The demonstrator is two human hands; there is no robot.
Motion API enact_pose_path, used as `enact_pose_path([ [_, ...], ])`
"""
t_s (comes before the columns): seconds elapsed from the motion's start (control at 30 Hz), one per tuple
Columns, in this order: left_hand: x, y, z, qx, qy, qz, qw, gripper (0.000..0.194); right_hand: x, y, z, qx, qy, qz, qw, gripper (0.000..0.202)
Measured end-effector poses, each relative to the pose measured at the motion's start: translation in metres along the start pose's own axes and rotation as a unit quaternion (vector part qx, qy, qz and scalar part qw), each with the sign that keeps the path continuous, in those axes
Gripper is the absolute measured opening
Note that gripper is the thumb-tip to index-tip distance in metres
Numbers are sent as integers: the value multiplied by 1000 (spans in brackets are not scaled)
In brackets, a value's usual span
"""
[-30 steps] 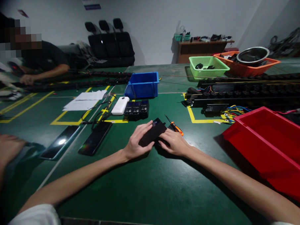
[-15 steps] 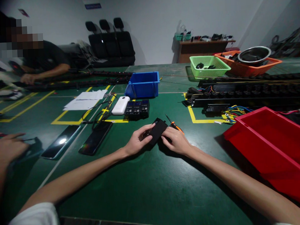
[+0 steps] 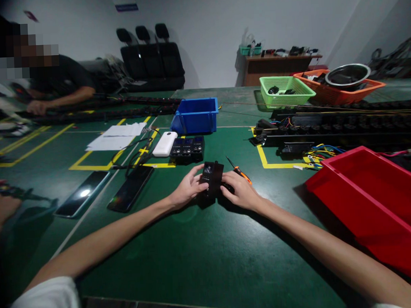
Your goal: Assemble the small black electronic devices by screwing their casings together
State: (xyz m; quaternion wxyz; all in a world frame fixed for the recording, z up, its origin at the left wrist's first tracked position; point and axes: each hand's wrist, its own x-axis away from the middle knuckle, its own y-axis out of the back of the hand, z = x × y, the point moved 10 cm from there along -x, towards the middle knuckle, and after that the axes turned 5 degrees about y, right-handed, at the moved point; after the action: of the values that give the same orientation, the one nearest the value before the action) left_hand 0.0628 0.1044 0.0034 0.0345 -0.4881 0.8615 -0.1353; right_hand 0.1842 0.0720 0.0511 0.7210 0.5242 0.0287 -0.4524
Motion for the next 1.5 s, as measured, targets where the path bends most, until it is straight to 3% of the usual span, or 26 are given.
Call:
enact_pose_path([
  [0.17, -1, 3, 1, 15, 20, -7, 1000, 75, -2, -2, 0, 7, -2, 10, 1000, 20],
  [0.33, 1, -7, 3, 15, 47, 38, 998, 68, -3, 0, 1, -7, 2, 1, 1000, 20],
  [0.47, 2, -5, -2, 7, 21, 26, 999, 67, -3, 4, 1, -49, -9, -15, 999, 23],
  [0.57, 3, -5, -5, -16, 2, 17, 1000, 62, -2, 5, -5, -93, -63, -23, 993, 28],
  [0.67, 5, -5, -8, -29, -15, 12, 999, 64, -1, -7, -9, -190, -128, -12, 973, 36],
  [0.8, 5, -5, -10, -36, -21, -1, 999, 63, 2, -18, -17, -334, -190, -62, 921, 33],
  [0.93, 6, -7, -11, -44, -19, 5, 999, 57, 5, -23, -25, -388, -224, -91, 890, 29],
  [1.17, 5, -11, -7, -23, 8, 35, 999, 46, 11, -16, -31, -412, -255, -121, 866, 31],
  [1.5, 4, -3, -3, -31, -3, 0, 1000, 46, 10, -21, -36, -428, -239, -110, 865, 30],
])
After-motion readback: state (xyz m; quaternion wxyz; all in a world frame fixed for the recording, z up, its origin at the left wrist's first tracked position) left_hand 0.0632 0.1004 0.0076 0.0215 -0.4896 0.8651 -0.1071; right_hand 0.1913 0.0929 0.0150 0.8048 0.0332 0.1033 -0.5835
